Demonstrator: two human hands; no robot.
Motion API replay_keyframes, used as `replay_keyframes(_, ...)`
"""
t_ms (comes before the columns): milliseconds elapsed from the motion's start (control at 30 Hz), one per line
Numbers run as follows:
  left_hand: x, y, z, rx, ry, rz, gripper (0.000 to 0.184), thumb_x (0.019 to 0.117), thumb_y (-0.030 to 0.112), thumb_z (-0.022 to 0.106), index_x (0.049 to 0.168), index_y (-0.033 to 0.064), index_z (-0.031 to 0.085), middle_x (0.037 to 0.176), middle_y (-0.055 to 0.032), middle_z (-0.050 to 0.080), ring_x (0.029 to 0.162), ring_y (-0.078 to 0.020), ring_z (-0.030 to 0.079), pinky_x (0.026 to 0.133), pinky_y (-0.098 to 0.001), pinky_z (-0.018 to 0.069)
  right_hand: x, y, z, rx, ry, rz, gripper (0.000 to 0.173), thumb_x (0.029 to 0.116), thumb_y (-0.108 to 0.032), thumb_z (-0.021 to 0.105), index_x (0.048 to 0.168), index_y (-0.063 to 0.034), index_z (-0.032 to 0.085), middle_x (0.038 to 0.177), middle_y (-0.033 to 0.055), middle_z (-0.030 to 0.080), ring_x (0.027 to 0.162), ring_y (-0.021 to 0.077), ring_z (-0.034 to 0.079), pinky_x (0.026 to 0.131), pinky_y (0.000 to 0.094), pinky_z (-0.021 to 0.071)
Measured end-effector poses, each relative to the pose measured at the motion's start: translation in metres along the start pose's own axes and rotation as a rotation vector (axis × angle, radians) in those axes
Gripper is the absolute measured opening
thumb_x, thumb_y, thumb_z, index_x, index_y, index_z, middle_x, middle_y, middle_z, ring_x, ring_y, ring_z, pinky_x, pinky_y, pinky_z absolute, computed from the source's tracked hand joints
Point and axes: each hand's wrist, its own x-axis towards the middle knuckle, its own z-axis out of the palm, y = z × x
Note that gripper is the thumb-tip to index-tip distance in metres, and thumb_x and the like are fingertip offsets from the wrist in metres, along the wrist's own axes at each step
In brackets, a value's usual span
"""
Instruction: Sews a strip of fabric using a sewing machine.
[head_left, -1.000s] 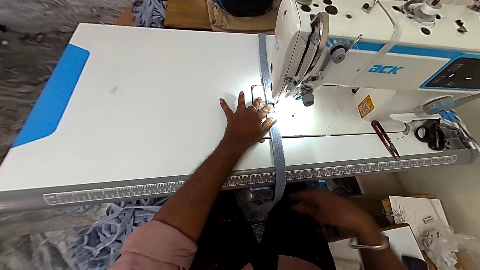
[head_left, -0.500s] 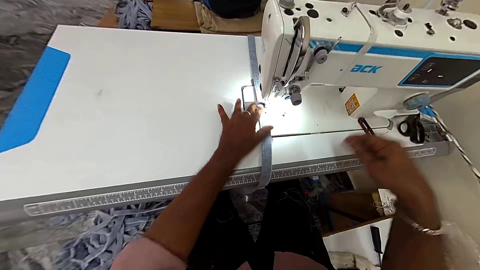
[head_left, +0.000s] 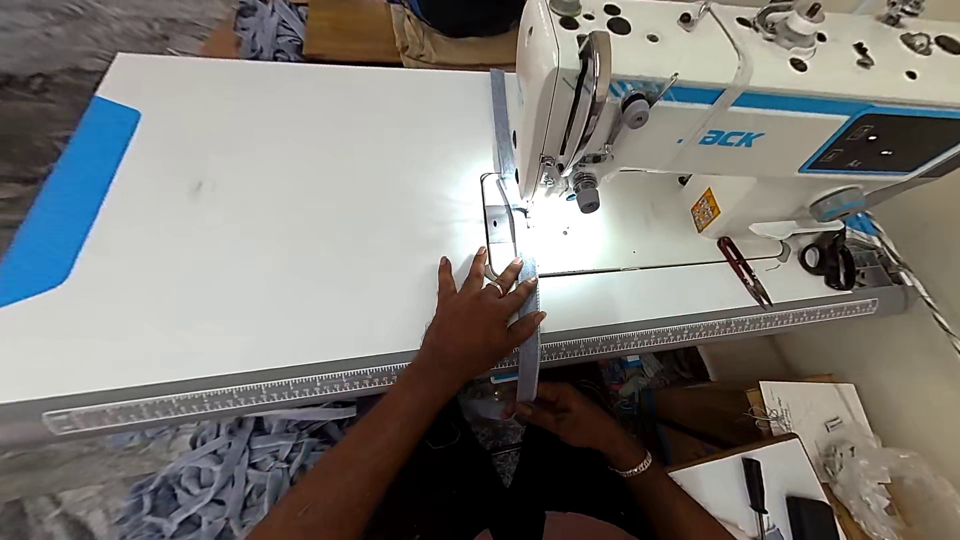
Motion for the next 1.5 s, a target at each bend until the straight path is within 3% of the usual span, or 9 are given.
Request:
replay_keyframes(67,0.000,0.001,0.001,0.002,0.004,-0.004,0.065,0.1009,0.072,0.028,0.149,0.0377,0.055,0.162,0.0057,0.044,0.155,-0.0404,0.024,0.115,-0.0801,0.0081,-0.008,0.007,0.001,-0.010,-0.011,0.043,0.030,0.1059,-0.029,0.056,0.112,-0.0044,0.072,0.103,0.0005,0.072,0.089,0.0019,0.064,0.083,0.0231,0.0531)
replay_keyframes(233,0.000,0.001,0.000,0.011,0.004,0.000,0.064,0.1005,0.072,0.028,0.149,0.0387,0.055,0.162,0.0051,0.044,0.155,-0.0410,0.023,0.115,-0.0803,0.0086,-0.012,0.012,0.008,-0.052,-0.054,0.108,0.032,0.1066,-0.032,0.055,0.117,-0.0054,0.071,0.108,0.0017,0.072,0.093,0.0026,0.065,0.087,0.0236,0.0530)
replay_keyframes(800,-0.001,0.001,-0.001,0.008,-0.008,0.011,0.067,0.0975,0.076,0.031,0.148,0.0395,0.056,0.163,0.0059,0.042,0.156,-0.0402,0.021,0.116,-0.0795,0.0075,-0.013,0.009,0.010,-0.079,-0.024,0.077,0.036,0.1056,-0.034,0.057,0.111,-0.0015,0.071,0.096,0.0035,0.073,0.088,0.0057,0.068,0.085,0.0268,0.0567)
replay_keyframes(967,-0.001,0.002,-0.002,0.013,-0.018,0.006,0.067,0.0980,0.075,0.029,0.149,0.0400,0.054,0.163,0.0056,0.042,0.156,-0.0417,0.021,0.115,-0.0802,0.0076,-0.014,0.001,0.017,0.057,-0.013,0.004,0.033,0.1052,-0.029,0.055,0.122,-0.0012,0.060,0.092,0.0010,0.062,0.077,0.0042,0.059,0.070,0.0234,0.0516)
replay_keyframes(1033,-0.001,0.001,-0.001,0.007,-0.003,0.009,0.064,0.0990,0.073,0.030,0.148,0.0401,0.055,0.163,0.0057,0.043,0.156,-0.0408,0.021,0.115,-0.0801,0.0078,-0.014,0.004,0.016,0.102,0.015,-0.007,0.036,0.1060,-0.029,0.055,0.126,0.0000,0.057,0.099,0.0052,0.067,0.084,0.0111,0.067,0.079,0.0311,0.0593)
replay_keyframes(1133,-0.002,0.000,0.001,0.000,0.013,0.024,0.061,0.1015,0.070,0.029,0.147,0.0400,0.056,0.162,0.0056,0.044,0.156,-0.0406,0.022,0.115,-0.0800,0.0081,-0.014,0.004,0.011,0.135,0.082,0.009,0.028,0.1066,-0.023,0.055,0.118,0.0003,0.063,0.095,0.0070,0.070,0.082,0.0146,0.070,0.079,0.0333,0.0612)
replay_keyframes(1300,-0.002,0.000,-0.003,-0.023,-0.003,0.026,0.057,0.1057,0.063,0.027,0.147,0.0389,0.057,0.161,0.0067,0.045,0.156,-0.0413,0.021,0.115,-0.0807,0.0069,-0.018,0.005,0.005,0.156,0.058,0.123,0.028,0.1048,-0.029,0.059,0.104,-0.0031,0.069,0.085,0.0024,0.071,0.067,0.0104,0.068,0.065,0.0276,0.0604)
replay_keyframes(1400,0.000,0.001,-0.005,-0.029,0.002,-0.013,0.067,0.1018,0.072,0.023,0.149,0.0384,0.055,0.161,0.0061,0.046,0.156,-0.0426,0.021,0.112,-0.0843,0.0037,-0.021,0.006,0.013,-0.044,0.073,0.189,0.034,0.1042,-0.037,0.059,0.108,-0.0055,0.070,0.088,0.0018,0.071,0.068,0.0093,0.068,0.064,0.0276,0.0601)
replay_keyframes(1500,0.011,0.001,-0.009,0.032,-0.014,-0.082,0.077,0.0950,0.082,0.020,0.150,0.0394,0.053,0.161,0.0038,0.045,0.155,-0.0453,0.020,0.108,-0.0875,0.0029,-0.028,-0.016,0.026,-0.661,0.127,0.287,0.048,0.1041,-0.046,0.052,0.135,-0.0109,0.062,0.089,0.0094,0.071,0.080,0.0238,0.071,0.075,0.0442,0.0595)
